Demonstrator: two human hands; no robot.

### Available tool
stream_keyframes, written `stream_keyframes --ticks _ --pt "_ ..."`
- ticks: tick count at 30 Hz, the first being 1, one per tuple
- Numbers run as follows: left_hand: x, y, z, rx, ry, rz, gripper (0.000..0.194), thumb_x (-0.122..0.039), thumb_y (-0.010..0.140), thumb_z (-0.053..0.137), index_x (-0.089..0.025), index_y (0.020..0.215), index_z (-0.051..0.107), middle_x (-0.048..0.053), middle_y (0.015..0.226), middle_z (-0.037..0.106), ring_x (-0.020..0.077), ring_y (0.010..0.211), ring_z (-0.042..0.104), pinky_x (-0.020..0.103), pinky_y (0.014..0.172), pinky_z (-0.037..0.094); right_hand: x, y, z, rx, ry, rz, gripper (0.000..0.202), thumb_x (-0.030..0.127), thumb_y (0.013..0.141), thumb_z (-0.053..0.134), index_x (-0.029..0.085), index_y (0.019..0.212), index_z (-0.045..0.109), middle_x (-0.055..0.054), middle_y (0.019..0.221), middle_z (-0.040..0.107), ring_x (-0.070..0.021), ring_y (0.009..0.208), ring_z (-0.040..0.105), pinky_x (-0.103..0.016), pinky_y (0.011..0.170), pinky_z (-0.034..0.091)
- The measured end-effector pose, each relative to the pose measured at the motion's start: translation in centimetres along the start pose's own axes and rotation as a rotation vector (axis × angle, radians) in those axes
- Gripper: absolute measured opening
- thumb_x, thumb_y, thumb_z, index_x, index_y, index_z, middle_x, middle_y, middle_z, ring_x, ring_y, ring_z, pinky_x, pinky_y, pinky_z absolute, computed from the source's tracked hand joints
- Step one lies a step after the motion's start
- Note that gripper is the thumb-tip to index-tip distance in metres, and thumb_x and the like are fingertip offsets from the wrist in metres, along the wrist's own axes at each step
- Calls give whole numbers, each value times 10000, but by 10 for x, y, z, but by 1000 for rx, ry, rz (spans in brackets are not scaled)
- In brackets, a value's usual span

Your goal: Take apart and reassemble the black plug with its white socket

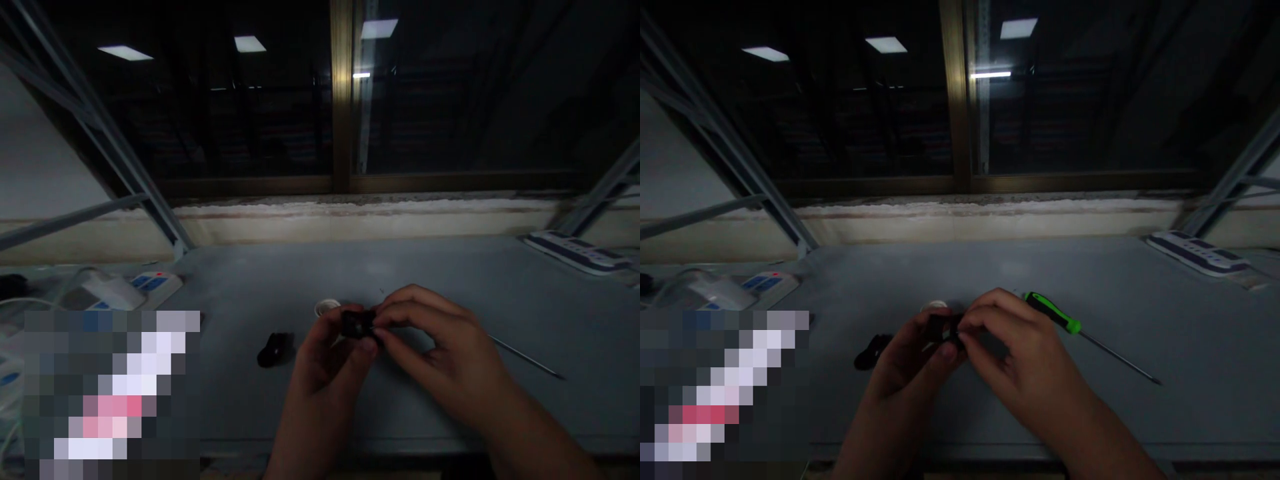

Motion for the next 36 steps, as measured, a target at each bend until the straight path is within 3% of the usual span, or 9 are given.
stream_keyframes --ticks 6,10,14,16,18,22,26,32,36 --pt "-6 0 -2 -5 125 -3 267 -200 830 830 -245 1057 696 -21 976 752 78 865 714 152 784 557 6 0 4 96 -1 -8 234 84 956 630 247 1103 712 -1 1087 670 -108 986 661 -209 859 527" --pt "-10 1 -5 -142 81 27 217 -213 847 798 -228 1018 665 -10 1039 739 123 953 733 222 873 579 1 0 -13 127 -20 37 299 164 1033 530 297 1235 705 -3 1232 668 -128 1144 640 -243 964 525" --pt "-11 2 -11 -270 -53 39 218 -228 829 798 -212 954 620 4 1029 737 199 1011 755 340 943 607 -34 -6 -47 -78 -344 252 269 226 990 556 253 1187 739 -35 1156 732 -196 980 714 -326 802 575" --pt "-11 3 -14 -288 -89 42 228 -229 817 810 -205 932 614 4 1015 732 199 995 758 360 952 614 -57 -13 -55 -48 -490 399 265 264 971 560 209 1130 765 -63 1068 768 -236 838 736 -399 758 583" --pt "-10 4 -17 -295 -113 30 235 -237 809 822 -197 907 612 0 997 724 181 976 753 372 962 618 -73 -19 -55 76 -542 444 292 249 964 535 195 1117 777 -76 1052 780 -270 868 750 -455 814 590" --pt "-11 4 -19 -336 -135 9 288 -232 764 860 -184 858 592 -2 941 718 169 915 753 371 914 642 -85 -24 -46 199 -556 427 331 210 950 526 197 1170 773 -95 1131 769 -292 975 746 -493 912 580" --pt "-19 6 -20 -372 -166 59 313 -200 721 884 -179 836 593 5 883 737 184 880 769 336 861 657 -72 -24 -33 233 -561 399 321 208 958 531 198 1187 756 -104 1109 749 -286 954 726 -485 908 581" --pt "-27 4 -25 -430 -221 110 288 -184 686 906 -167 876 690 -15 873 725 153 850 768 283 862 652 -25 -19 29 311 -339 168 474 174 1017 512 270 1479 559 -53 1484 550 -234 1355 518 -438 1174 436" --pt "-25 2 -31 -398 -88 33 312 -233 736 887 -194 990 710 4 899 733 197 872 779 271 753 664 -21 -16 52 338 -278 224 343 98 963 567 238 1246 701 -57 1250 666 -232 1182 613 -436 1065 513"
Point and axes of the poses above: each hand's wrist, its own y-axis towards the middle knuckle, its own z-axis out of the palm, x = y × z, the point moved 3 cm from there along y, towards the middle knuckle
